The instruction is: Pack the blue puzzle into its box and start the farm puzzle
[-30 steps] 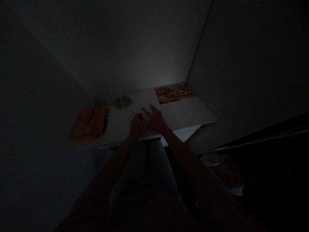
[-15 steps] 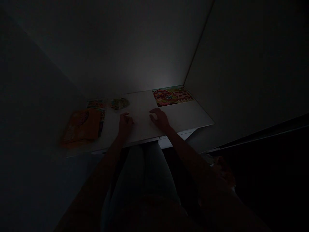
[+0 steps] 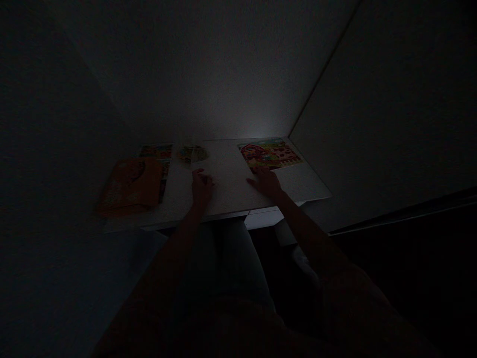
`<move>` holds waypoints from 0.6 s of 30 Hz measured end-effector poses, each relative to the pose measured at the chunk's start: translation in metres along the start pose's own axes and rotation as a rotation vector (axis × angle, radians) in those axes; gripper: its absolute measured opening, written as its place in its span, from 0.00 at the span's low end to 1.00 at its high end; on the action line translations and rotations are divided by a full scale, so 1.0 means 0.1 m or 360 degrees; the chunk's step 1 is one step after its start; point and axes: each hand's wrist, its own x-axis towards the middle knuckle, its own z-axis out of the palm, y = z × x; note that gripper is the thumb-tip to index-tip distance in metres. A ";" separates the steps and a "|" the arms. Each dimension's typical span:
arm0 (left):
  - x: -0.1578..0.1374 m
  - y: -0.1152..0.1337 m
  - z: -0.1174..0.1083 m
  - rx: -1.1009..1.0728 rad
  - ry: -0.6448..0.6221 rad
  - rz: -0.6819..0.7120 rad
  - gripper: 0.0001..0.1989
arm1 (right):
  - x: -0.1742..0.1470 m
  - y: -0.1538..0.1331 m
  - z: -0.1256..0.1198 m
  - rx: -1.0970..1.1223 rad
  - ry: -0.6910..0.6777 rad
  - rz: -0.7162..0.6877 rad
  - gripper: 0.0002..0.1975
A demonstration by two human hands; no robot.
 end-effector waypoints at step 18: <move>-0.26 -0.04 -0.42 -0.0012 -0.0442 0.0064 0.12 | -1.21 -0.09 -0.09 0.0109 0.0021 -0.0394 0.14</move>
